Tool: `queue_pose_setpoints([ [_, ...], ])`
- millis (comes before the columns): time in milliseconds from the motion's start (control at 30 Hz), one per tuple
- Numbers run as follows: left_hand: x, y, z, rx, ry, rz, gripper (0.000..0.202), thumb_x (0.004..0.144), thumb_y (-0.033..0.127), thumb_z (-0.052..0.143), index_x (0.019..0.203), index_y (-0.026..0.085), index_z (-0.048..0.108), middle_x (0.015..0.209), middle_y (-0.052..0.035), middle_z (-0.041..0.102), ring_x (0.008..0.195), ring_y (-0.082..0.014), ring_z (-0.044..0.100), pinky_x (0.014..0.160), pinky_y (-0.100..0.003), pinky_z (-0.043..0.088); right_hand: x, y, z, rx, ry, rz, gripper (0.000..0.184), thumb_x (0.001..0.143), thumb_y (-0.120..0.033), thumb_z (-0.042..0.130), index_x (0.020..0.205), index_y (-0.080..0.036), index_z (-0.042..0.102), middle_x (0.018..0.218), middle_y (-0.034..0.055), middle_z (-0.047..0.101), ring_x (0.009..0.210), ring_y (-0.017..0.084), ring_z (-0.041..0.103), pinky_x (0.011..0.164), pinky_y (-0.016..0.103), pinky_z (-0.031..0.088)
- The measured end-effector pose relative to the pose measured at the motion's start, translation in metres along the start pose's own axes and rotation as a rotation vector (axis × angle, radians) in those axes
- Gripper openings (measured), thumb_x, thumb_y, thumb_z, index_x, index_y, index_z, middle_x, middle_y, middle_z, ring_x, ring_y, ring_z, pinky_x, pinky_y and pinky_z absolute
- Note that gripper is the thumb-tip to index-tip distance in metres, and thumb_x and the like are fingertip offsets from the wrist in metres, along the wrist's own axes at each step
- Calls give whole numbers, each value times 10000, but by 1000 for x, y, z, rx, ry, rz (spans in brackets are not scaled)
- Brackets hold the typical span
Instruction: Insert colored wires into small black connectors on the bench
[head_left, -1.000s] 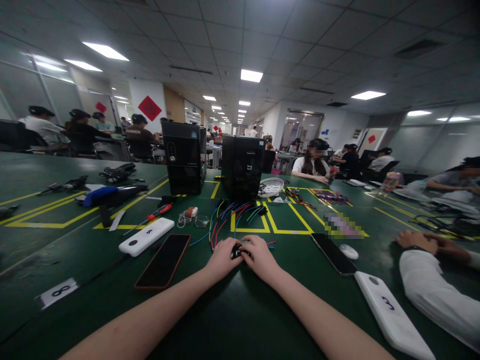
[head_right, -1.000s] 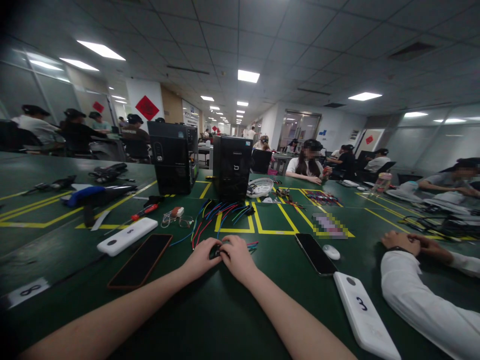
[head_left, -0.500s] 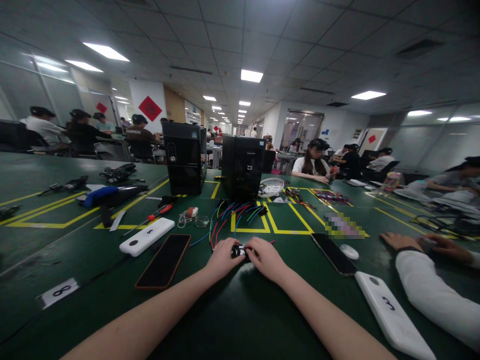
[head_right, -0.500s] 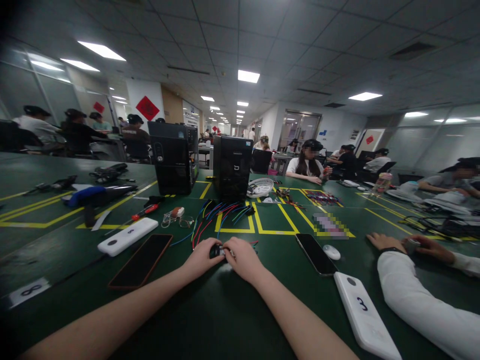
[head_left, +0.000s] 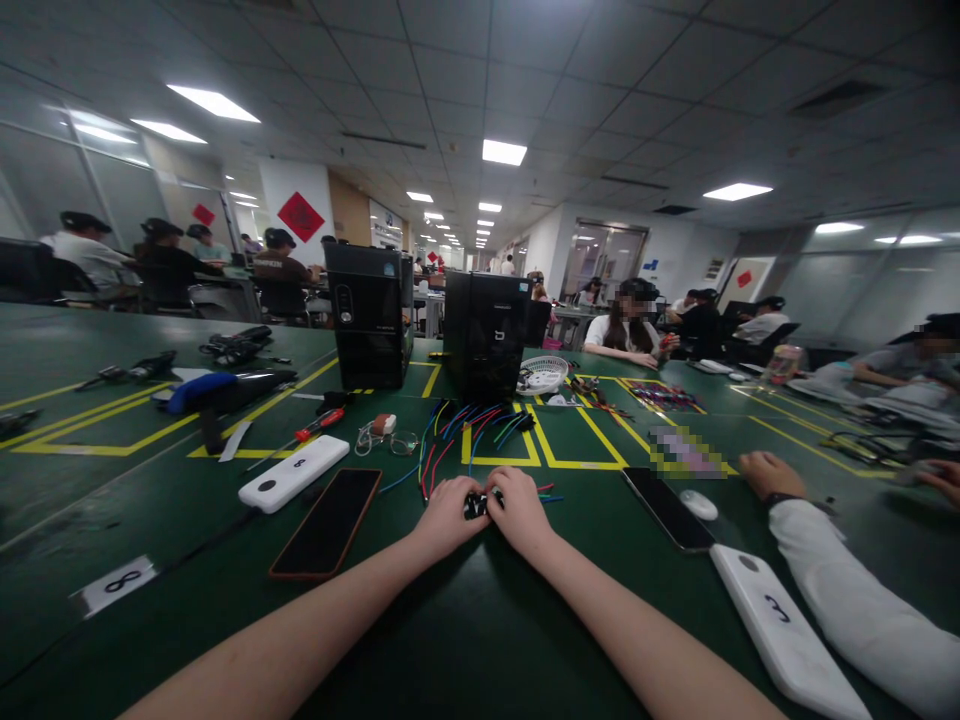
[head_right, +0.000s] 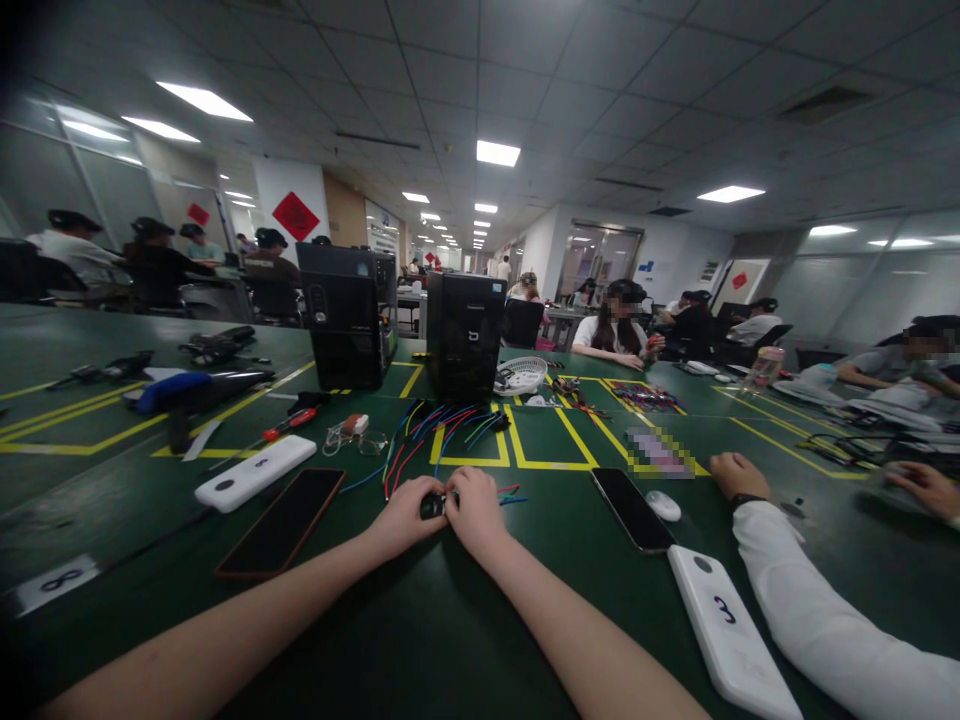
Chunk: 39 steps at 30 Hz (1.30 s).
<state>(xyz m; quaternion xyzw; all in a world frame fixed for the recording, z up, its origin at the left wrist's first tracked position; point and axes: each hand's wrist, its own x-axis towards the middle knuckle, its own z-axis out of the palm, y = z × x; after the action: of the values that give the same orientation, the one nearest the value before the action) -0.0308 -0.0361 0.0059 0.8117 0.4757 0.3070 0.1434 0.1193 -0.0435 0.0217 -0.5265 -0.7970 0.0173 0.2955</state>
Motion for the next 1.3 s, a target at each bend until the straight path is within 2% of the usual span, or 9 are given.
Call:
queue_pose_setpoints([
  [167, 1, -1, 0, 10, -8, -5, 247, 701, 329, 628, 910, 209, 575, 932, -33, 597, 899, -231, 541, 823, -345, 390, -1, -1, 6, -7, -3, -7, 98, 781, -141, 466, 792, -186, 552, 939, 45, 559, 932, 174, 473, 848, 328, 325],
  [267, 1, 0, -1, 20, -16, -16, 249, 695, 328, 634, 900, 203, 571, 924, -32, 596, 893, -230, 541, 807, -336, 392, 1, -4, 7, 11, 57, 62, 145, 817, -125, 398, 822, -187, 529, 906, 45, 552, 917, 173, 475, 878, 350, 313],
  [333, 0, 1, -2, 16, -23, -15, 268, 682, 322, 650, 906, 199, 570, 929, -34, 596, 896, -230, 540, 809, -337, 391, 3, -6, 3, 31, 135, 84, 169, 839, -126, 359, 853, -183, 518, 898, 51, 544, 918, 174, 474, 887, 353, 310],
  [433, 0, 1, -2, -4, -35, -19, 292, 665, 305, 672, 921, 206, 570, 947, -32, 596, 919, -232, 537, 840, -352, 379, 6, -4, -12, 54, 199, 30, 183, 867, -159, 336, 912, -175, 513, 910, 60, 545, 913, 174, 475, 861, 340, 325],
  [567, -1, -2, 0, -26, -9, -35, 286, 688, 290, 658, 947, 208, 570, 972, -38, 587, 945, -231, 530, 852, -353, 380, 1, 3, -31, 68, 14, -126, 165, 863, -168, 378, 909, -174, 536, 878, 47, 562, 847, 158, 492, 788, 300, 361],
  [667, 0, -6, 1, -35, 8, -58, 292, 707, 289, 642, 974, 197, 569, 977, -47, 583, 937, -228, 532, 833, -343, 395, -5, 8, -34, 69, -99, -207, 144, 819, -125, 437, 858, -178, 565, 877, 38, 566, 851, 150, 499, 783, 291, 365],
  [867, 0, -6, 0, -25, -9, -43, 305, 713, 268, 638, 1001, 203, 560, 1001, -54, 586, 956, -235, 530, 851, -354, 386, -5, 18, -22, 1, -4, -124, 249, 771, -96, 488, 981, -185, 588, 998, 59, 567, 978, 175, 481, 859, 328, 339],
  [1033, 0, -3, -2, 0, -52, -9, 283, 724, 293, 627, 988, 212, 567, 1017, -47, 594, 972, -238, 529, 859, -360, 372, -2, 27, -14, -16, -117, -76, 143, 798, -140, 493, 858, -187, 613, 824, 11, 613, 825, 144, 537, 830, 314, 342],
  [1300, 2, -4, -4, -11, -54, -20, 286, 715, 312, 633, 976, 210, 573, 994, -44, 601, 946, -237, 543, 833, -346, 389, -3, 20, -8, 85, -24, -41, 141, 806, -101, 442, 817, -174, 562, 821, 23, 584, 803, 142, 514, 755, 273, 377],
])
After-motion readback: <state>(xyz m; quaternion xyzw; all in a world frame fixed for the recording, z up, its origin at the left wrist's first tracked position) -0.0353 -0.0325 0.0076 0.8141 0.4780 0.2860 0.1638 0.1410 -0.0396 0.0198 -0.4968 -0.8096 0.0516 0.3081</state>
